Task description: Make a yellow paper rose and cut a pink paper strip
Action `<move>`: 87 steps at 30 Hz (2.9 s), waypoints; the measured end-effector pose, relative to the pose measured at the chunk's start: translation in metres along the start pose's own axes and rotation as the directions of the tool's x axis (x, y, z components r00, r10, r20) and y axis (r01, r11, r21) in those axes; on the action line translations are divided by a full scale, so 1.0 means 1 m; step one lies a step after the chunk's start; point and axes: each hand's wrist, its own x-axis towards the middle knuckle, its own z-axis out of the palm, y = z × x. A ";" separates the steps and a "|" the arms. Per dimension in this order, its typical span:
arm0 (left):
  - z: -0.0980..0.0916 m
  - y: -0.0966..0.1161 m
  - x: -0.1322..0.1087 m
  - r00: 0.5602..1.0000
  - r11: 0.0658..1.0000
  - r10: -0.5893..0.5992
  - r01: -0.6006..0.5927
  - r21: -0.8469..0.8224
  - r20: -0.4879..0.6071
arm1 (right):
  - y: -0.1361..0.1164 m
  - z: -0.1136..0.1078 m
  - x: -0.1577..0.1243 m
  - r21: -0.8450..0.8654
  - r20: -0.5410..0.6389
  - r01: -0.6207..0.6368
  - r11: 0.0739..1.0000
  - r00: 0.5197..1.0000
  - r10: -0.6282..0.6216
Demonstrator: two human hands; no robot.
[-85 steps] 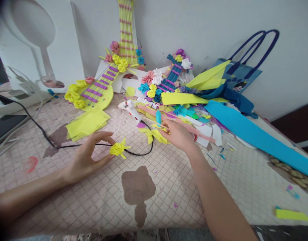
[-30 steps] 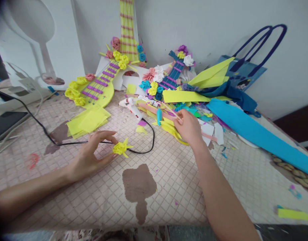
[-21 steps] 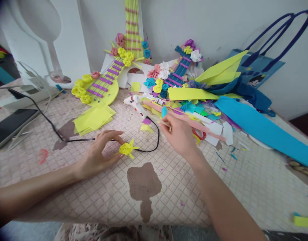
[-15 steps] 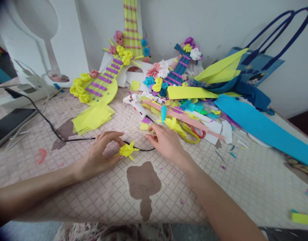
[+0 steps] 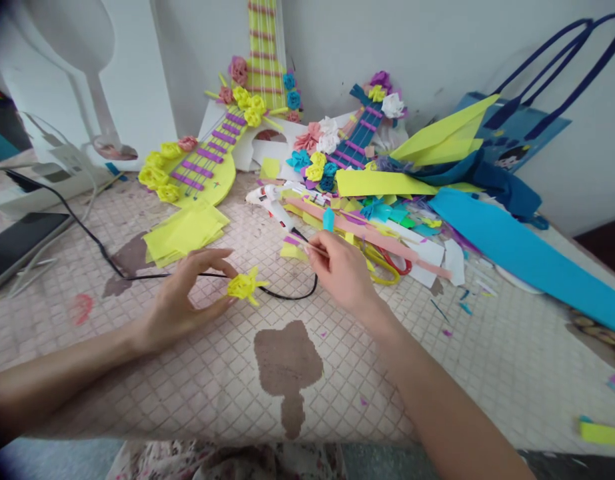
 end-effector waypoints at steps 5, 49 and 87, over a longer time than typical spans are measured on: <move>-0.015 -0.015 0.012 0.990 0.992 -0.046 0.061 0.107 -0.136 | -0.005 -0.004 -0.003 0.019 0.444 0.059 0.998 0.894 -0.061; 0.011 0.006 -0.002 0.970 0.986 0.096 -0.062 -0.155 0.224 | 0.041 0.026 0.000 -0.196 0.004 0.104 0.975 0.994 -0.105; 0.013 0.001 -0.002 0.965 0.992 0.031 0.002 -0.125 0.261 | -0.005 0.018 -0.020 0.041 -0.099 0.479 0.877 0.875 -0.473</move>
